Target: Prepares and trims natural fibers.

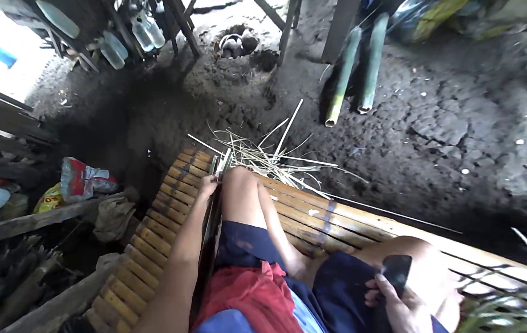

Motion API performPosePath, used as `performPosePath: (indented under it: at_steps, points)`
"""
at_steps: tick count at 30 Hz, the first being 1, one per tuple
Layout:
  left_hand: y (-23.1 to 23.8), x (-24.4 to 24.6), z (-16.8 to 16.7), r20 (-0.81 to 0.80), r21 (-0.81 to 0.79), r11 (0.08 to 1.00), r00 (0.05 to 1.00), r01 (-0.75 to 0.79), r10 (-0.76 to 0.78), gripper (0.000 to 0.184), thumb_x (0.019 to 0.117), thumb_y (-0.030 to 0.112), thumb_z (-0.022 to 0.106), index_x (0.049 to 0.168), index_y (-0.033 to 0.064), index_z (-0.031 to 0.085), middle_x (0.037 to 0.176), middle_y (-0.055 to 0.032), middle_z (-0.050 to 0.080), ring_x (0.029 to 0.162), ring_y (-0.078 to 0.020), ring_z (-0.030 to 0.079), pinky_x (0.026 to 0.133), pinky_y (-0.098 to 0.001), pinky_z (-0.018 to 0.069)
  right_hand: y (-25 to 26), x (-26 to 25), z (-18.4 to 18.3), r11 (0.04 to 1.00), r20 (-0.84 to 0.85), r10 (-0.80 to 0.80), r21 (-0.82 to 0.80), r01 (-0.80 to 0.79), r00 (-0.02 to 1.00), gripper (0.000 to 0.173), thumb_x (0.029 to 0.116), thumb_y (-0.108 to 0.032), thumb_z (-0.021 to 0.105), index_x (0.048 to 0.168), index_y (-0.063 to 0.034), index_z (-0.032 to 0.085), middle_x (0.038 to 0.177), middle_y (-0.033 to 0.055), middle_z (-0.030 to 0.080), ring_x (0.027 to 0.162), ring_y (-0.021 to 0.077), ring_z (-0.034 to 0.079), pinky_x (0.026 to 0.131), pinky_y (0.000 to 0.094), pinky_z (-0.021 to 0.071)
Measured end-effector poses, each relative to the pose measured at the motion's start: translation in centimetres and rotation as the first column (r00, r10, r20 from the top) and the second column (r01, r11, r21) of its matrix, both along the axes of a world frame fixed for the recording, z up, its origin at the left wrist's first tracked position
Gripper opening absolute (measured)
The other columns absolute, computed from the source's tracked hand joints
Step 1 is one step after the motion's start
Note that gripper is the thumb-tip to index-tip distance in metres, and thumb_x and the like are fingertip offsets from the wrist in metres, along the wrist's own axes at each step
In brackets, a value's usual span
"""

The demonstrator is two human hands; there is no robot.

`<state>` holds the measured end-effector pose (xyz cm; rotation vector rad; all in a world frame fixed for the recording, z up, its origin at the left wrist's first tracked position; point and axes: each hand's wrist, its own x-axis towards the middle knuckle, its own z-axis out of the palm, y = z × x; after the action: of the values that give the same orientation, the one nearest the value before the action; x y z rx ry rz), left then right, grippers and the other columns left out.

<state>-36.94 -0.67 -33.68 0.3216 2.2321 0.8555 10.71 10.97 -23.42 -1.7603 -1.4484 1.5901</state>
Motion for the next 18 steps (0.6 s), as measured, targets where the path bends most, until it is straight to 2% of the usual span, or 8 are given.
performPosePath:
  at_steps: [2, 4, 6, 9, 11, 13, 15, 18]
  points:
    - [-0.7, -0.1, 1.4, 0.113, 0.207, 0.958, 0.977, -0.199, 0.179, 0.038, 0.104, 0.007, 0.056, 0.139, -0.0072, 0.053, 0.137, -0.0254, 0.058, 0.121, -0.0319, 0.059, 0.105, -0.046, 0.0464, -0.1, 0.0, 0.0, 1.0, -0.008, 0.0, -0.001, 0.0, 1.0, 0.02, 0.1074, -0.013, 0.047, 0.114, 0.0018, 0.058, 0.069, -0.0055, 0.064, 0.049, 0.0016, 0.06, 0.049, 0.0192, 0.0554]
    - [-0.2, -0.8, 4.4, 0.241, 0.343, 0.874, 0.931, -0.345, 0.273, 0.031, 0.1093, 0.016, 0.046, 0.137, 0.0031, 0.05, 0.11, -0.0087, 0.065, 0.077, -0.0106, 0.061, 0.068, -0.0259, 0.0525, 0.0, 0.1, -0.2, 1.0, -0.012, 0.008, -0.007, -0.008, 1.0, 0.02, 0.1076, -0.013, 0.047, 0.114, 0.0018, 0.058, 0.069, -0.0054, 0.064, 0.048, 0.0017, 0.06, 0.05, 0.0195, 0.0557]
    - [1.0, -2.2, 8.3, 0.361, 0.436, 0.836, 0.916, -0.333, 0.176, 0.033, 0.1123, 0.021, 0.035, 0.139, 0.0071, 0.048, 0.091, 0.0003, 0.061, 0.053, -0.0007, 0.046, 0.047, -0.015, 0.04, 0.2, 0.1, 0.0, 0.999, 0.008, 0.029, -0.016, -0.029, 1.0, 0.02, 0.1078, -0.014, 0.046, 0.111, 0.0016, 0.059, 0.068, -0.0051, 0.064, 0.048, 0.0021, 0.059, 0.05, 0.0202, 0.0555]
    - [4.2, -2.2, 15.6, 0.372, 0.436, 0.884, 0.928, -0.169, -0.006, 0.036, 0.1129, 0.022, 0.032, 0.142, 0.0086, 0.049, 0.078, 0.0049, 0.053, 0.047, 0.0013, 0.037, 0.042, -0.0125, 0.0333, 0.4, -0.1, 0.8, 0.995, -0.006, 0.09, 0.044, -0.09, 0.996, 0.022, 0.1068, -0.015, 0.047, 0.111, 0.0027, 0.06, 0.066, -0.0056, 0.06, 0.048, 0.0013, 0.057, 0.049, 0.0199, 0.0542]
    - [6.5, 0.4, 19.5, 0.339, 0.366, 0.93, 0.932, -0.004, -0.129, 0.035, 0.1127, 0.024, 0.035, 0.137, 0.008, 0.054, 0.074, 0.0053, 0.052, 0.046, 0.0004, 0.035, 0.041, -0.0139, 0.0314, 0.3, -0.6, 1.6, 0.96, -0.164, 0.124, 0.269, -0.077, 0.979, 0.028, 0.1023, -0.015, 0.049, 0.118, 0.0056, 0.06, 0.066, -0.0098, 0.057, 0.051, -0.003, 0.055, 0.051, 0.0162, 0.0517]
    - [7.8, 4.3, 21.8, 0.324, 0.328, 0.924, 0.895, 0.196, -0.305, 0.037, 0.1126, 0.032, 0.036, 0.129, 0.0086, 0.059, 0.068, 0.0062, 0.051, 0.044, 0.0004, 0.036, 0.04, -0.0143, 0.033, 0.9, -1.7, 2.6, 0.917, -0.495, 0.165, 0.396, 0.052, 0.853, 0.03, 0.1009, -0.024, 0.056, 0.128, -0.0115, 0.059, 0.071, -0.0159, 0.063, 0.057, -0.0019, 0.06, 0.056, 0.0178, 0.0543]
    - [7.7, 8.6, 23.6, 0.251, 0.356, 0.841, 0.826, 0.406, -0.505, 0.035, 0.112, 0.028, 0.038, 0.121, 0.0058, 0.063, 0.064, 0.0056, 0.048, 0.043, 0.0006, 0.035, 0.039, -0.0139, 0.0315, 1.8, -3.1, 4.9, 0.953, -0.732, 0.225, 0.303, 0.011, 0.643, 0.043, 0.0991, -0.044, 0.064, 0.139, -0.0297, 0.055, 0.084, -0.0106, 0.072, 0.06, 0.0048, 0.065, 0.054, 0.0222, 0.0581]
    - [7.5, 13.3, 24.9, 0.149, 0.419, 0.672, 0.684, 0.611, -0.714, 0.026, 0.1095, 0.023, 0.047, 0.114, 0.0054, 0.066, 0.066, 0.0026, 0.059, 0.042, 0.0021, 0.037, 0.039, -0.0125, 0.0287, 2.2, -4.9, 9.1, 0.967, -0.834, 0.21, 0.1, -0.233, 0.511, 0.047, 0.1037, -0.05, 0.051, 0.146, -0.0303, 0.045, 0.08, -0.0064, 0.07, 0.046, 0.0019, 0.056, 0.042, 0.0164, 0.0489]
